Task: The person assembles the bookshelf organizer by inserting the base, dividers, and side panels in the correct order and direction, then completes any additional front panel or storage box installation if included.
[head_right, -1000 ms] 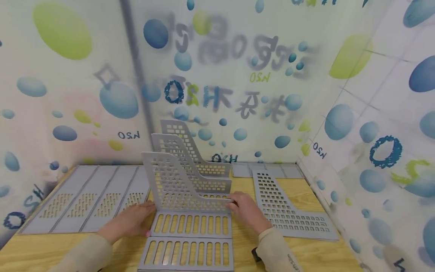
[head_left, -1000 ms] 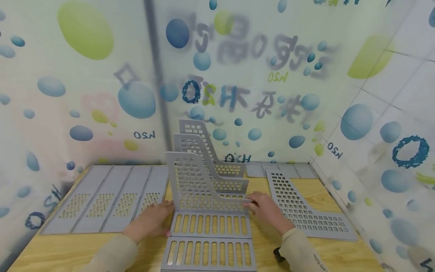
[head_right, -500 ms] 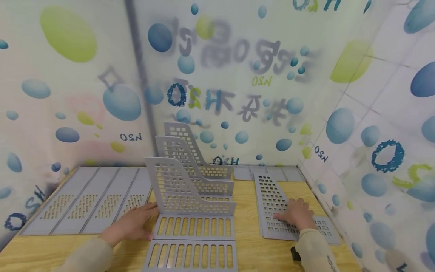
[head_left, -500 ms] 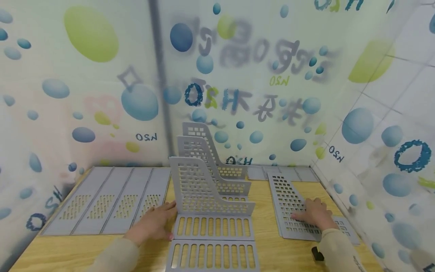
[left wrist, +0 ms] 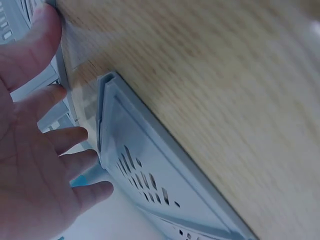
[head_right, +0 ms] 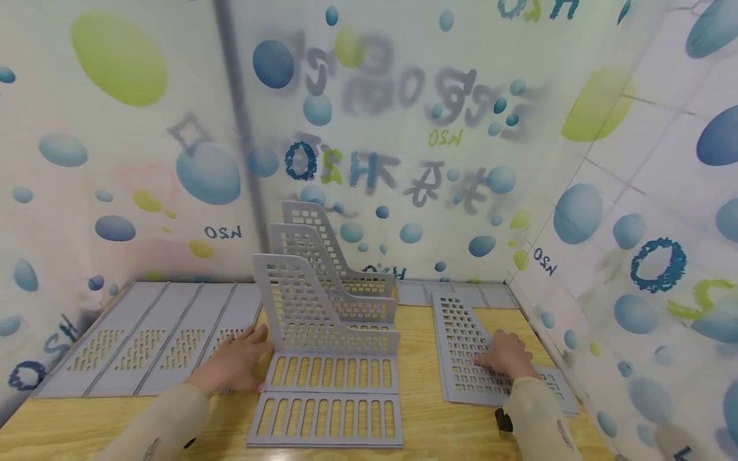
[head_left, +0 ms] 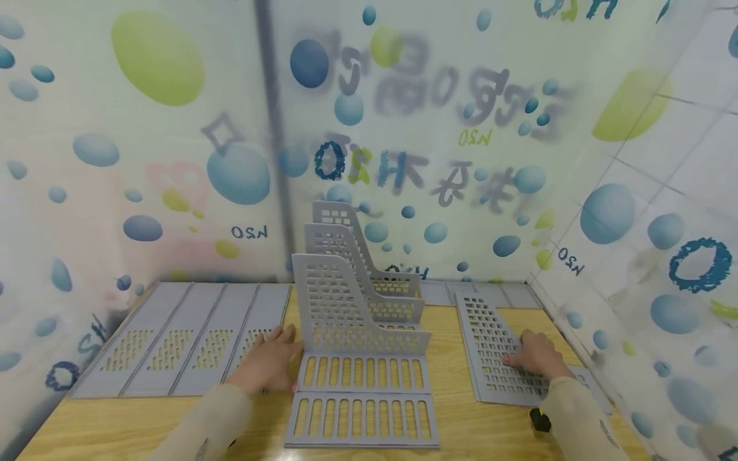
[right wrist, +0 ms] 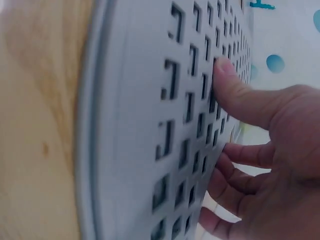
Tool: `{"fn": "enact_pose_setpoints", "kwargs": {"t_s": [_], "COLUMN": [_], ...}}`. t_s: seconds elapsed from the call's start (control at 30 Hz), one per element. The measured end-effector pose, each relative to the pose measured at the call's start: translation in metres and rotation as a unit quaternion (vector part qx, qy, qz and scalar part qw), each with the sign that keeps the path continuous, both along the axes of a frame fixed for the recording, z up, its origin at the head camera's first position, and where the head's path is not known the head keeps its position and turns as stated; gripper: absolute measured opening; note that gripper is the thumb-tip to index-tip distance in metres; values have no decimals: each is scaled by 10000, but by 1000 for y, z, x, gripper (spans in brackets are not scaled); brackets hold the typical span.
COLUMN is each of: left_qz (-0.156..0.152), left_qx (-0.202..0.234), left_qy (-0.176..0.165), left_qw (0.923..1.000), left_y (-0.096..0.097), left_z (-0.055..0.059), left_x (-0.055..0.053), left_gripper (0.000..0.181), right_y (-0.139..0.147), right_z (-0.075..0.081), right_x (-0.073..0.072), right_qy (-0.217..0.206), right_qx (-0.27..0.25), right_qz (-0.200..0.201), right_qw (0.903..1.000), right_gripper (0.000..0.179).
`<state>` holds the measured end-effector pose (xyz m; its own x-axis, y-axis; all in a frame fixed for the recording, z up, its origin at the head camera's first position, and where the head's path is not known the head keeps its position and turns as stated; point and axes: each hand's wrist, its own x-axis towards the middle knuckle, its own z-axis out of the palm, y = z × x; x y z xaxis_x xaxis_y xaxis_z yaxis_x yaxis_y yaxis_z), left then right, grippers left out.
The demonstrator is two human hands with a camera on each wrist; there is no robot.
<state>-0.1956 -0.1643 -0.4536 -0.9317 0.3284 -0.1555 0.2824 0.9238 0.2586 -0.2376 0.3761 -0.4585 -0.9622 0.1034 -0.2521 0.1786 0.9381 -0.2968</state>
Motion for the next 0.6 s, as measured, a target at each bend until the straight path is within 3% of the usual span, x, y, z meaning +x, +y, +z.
{"fn": "enact_pose_setpoints", "kwargs": {"t_s": [0.2, 0.33, 0.4, 0.5, 0.6], "left_qz": [86, 106, 138, 172, 145], "left_qx": [-71, -125, -124, -91, -99], "left_qy": [-226, -256, -272, -300, -265], "left_qw": [9997, 9995, 9995, 9994, 9995], "left_y": [1, 1, 1, 1, 1], "left_z": [1, 1, 1, 2, 3], "left_x": [-12, -18, -20, -21, -21], "left_gripper": [88, 89, 90, 90, 90], "right_y": [8, 5, -4, -25, -48], "right_z": [5, 26, 38, 49, 51], "right_x": [-2, 8, 16, 29, 40], "right_qy": [-69, 526, 898, 1476, 2236], "right_qx": [-818, -1260, -1815, -2717, -2914], "right_qz": [-163, 69, 381, 964, 1306], "right_qw": [9965, 9906, 9785, 9461, 9209], "right_gripper": [68, 44, 33, 26, 19]}}
